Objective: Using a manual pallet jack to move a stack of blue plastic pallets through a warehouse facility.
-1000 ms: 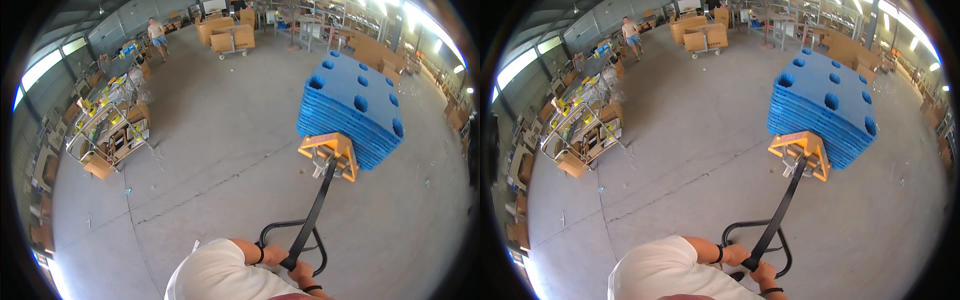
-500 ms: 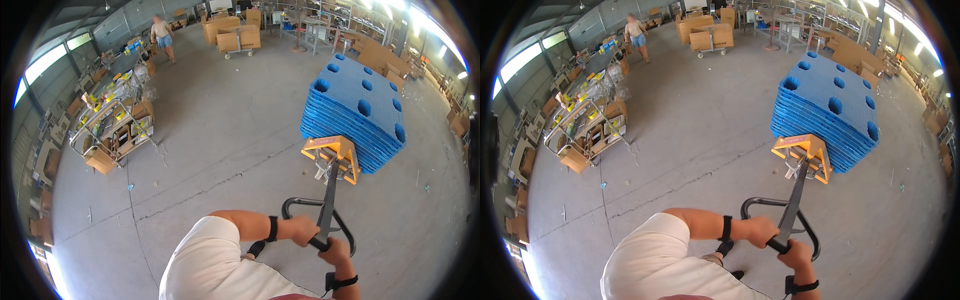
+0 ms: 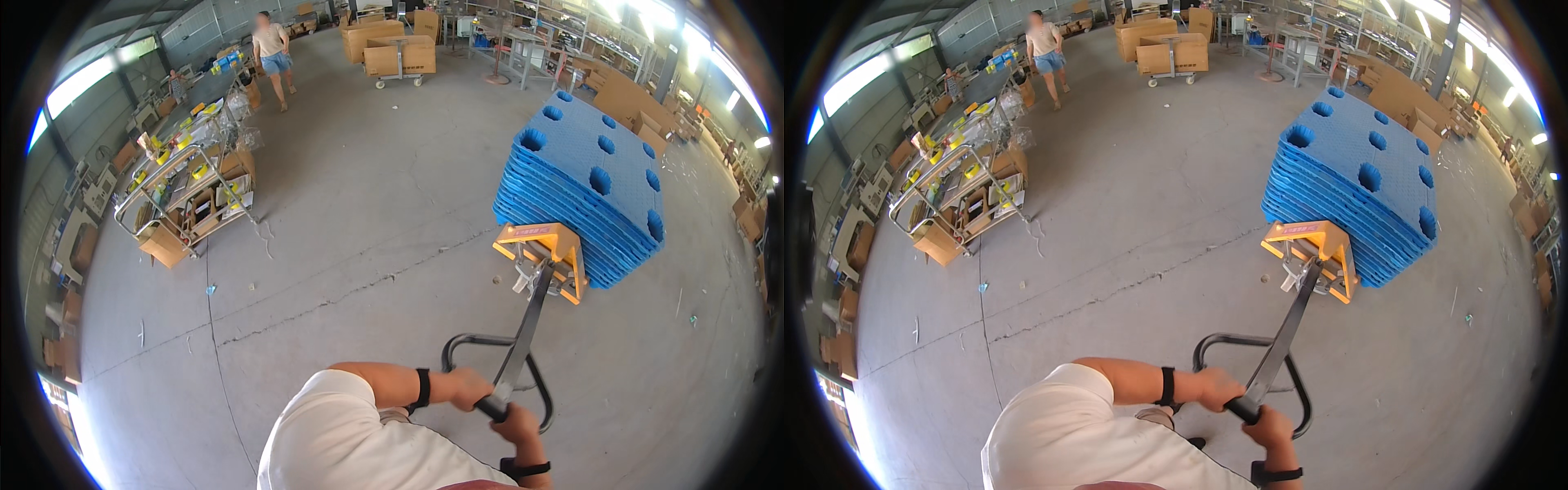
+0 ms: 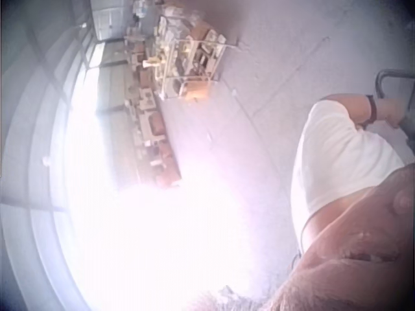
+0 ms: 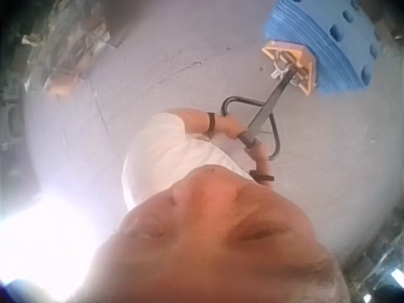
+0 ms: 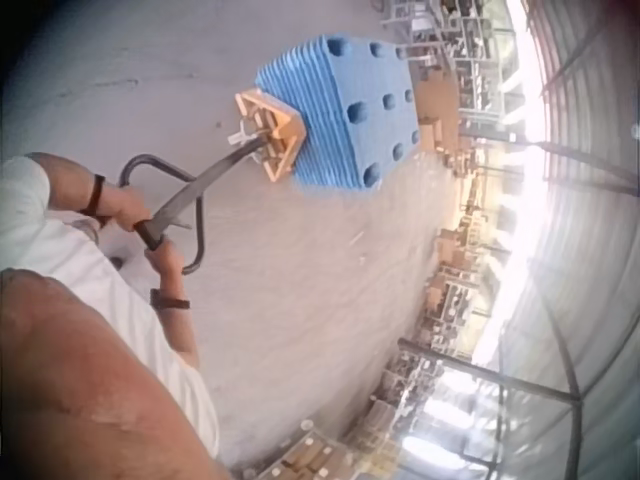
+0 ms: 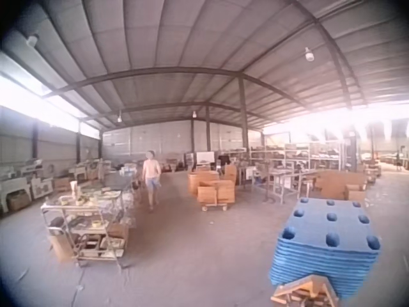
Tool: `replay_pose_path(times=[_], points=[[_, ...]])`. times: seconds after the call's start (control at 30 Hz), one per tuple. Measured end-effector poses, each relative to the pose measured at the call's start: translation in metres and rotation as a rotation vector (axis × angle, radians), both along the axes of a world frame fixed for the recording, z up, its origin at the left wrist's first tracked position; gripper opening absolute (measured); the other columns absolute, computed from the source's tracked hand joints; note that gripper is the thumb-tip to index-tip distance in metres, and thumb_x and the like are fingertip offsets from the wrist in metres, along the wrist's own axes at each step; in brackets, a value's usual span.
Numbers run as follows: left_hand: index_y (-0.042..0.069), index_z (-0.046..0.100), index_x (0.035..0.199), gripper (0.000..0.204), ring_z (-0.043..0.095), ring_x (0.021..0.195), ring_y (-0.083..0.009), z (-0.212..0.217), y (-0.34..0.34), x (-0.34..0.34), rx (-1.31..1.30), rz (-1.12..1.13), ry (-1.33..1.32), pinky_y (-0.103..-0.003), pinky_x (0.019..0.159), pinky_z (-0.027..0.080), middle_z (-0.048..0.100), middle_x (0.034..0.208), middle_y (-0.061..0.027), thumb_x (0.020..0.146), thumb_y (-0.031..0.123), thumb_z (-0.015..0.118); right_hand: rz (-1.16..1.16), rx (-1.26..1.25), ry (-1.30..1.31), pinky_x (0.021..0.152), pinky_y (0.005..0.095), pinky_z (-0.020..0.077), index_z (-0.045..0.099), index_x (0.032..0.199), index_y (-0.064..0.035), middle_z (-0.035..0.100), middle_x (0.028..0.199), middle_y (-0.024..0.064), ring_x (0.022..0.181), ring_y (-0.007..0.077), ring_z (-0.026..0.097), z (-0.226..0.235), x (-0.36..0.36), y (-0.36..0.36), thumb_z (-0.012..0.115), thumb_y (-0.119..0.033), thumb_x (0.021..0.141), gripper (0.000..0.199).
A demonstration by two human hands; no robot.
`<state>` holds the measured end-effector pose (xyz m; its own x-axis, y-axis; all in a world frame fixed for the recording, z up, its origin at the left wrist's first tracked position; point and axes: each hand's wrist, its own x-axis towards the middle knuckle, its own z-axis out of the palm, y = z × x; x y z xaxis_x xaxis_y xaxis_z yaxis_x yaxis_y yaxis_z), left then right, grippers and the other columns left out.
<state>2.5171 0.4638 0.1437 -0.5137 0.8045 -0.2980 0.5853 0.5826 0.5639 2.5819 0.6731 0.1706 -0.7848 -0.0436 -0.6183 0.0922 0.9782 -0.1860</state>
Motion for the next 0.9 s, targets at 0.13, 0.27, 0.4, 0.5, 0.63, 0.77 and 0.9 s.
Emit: replay_pose_path(times=[0.13,0.27,0.4,0.5,0.63,0.77,0.9], points=[[0.013,0.065,0.094,0.025,0.069,0.084,-0.0366,0.080,0.026,-0.056,0.025,-0.055,0.101,-0.048,0.074,0.055,0.071,0.086,-0.0113,0.072,0.023,0.070,-0.042,-0.037,0.251,0.077,0.0435,0.0556,0.071,0.093,-0.0100,0.073,0.087,0.0145,0.088,0.0348,0.070,0.078,-0.043,0.022,0.078,-0.037,0.062,0.042],[0.011,0.064,0.092,0.026,0.069,0.081,-0.0361,0.041,0.004,-0.037,0.017,-0.027,0.098,-0.047,0.073,0.054,0.070,0.084,-0.0128,0.071,0.025,0.072,-0.001,-0.063,0.129,0.081,0.0449,0.0553,0.070,0.098,-0.0094,0.072,0.093,0.0161,0.092,0.0355,0.069,0.034,-0.034,0.002,0.076,-0.036,0.064,0.043],[0.011,0.064,0.095,0.025,0.070,0.083,-0.0343,-0.082,-0.013,0.023,-0.015,0.007,0.109,-0.045,0.076,0.054,0.071,0.086,-0.0125,0.073,0.023,0.070,0.022,-0.076,0.048,0.084,0.0451,0.0552,0.067,0.106,-0.0093,0.072,0.100,0.0158,0.096,0.0348,0.069,-0.082,0.014,-0.018,0.075,-0.039,0.068,0.049],[0.011,0.065,0.097,0.024,0.070,0.085,-0.0342,-0.116,-0.017,0.042,-0.104,0.062,0.016,-0.046,0.077,0.054,0.072,0.088,-0.0126,0.076,0.022,0.068,0.095,-0.122,-0.097,0.085,0.0454,0.0549,0.067,0.107,-0.0099,0.072,0.104,0.0154,0.099,0.0340,0.069,-0.112,0.023,-0.015,0.073,-0.039,0.071,0.048],[0.012,0.065,0.099,0.026,0.069,0.089,-0.0360,-0.054,-0.005,-0.019,-0.083,-0.106,-0.075,-0.047,0.080,0.054,0.073,0.091,-0.0110,0.077,0.027,0.068,0.032,-0.158,0.047,0.082,0.0458,0.0553,0.068,0.101,-0.0108,0.072,0.096,0.0144,0.094,0.0337,0.069,-0.056,-0.006,0.001,0.070,-0.037,0.073,0.038],[0.012,0.065,0.098,0.029,0.069,0.087,-0.0358,0.075,0.010,-0.072,-0.129,0.056,0.036,-0.046,0.078,0.054,0.072,0.092,-0.0096,0.075,0.030,0.069,0.029,-0.075,0.367,0.072,0.0457,0.0551,0.068,0.086,-0.0105,0.071,0.082,0.0118,0.080,0.0356,0.068,0.056,-0.062,0.008,0.071,-0.033,0.069,0.029],[0.012,0.065,0.097,0.029,0.069,0.085,-0.0352,0.094,0.013,-0.095,-0.140,0.052,0.108,-0.045,0.077,0.055,0.072,0.092,-0.0105,0.074,0.030,0.069,0.084,-0.143,0.418,0.071,0.0449,0.0549,0.066,0.084,-0.0105,0.070,0.080,0.0126,0.078,0.0353,0.069,0.068,-0.094,0.013,0.074,-0.032,0.066,0.029]])
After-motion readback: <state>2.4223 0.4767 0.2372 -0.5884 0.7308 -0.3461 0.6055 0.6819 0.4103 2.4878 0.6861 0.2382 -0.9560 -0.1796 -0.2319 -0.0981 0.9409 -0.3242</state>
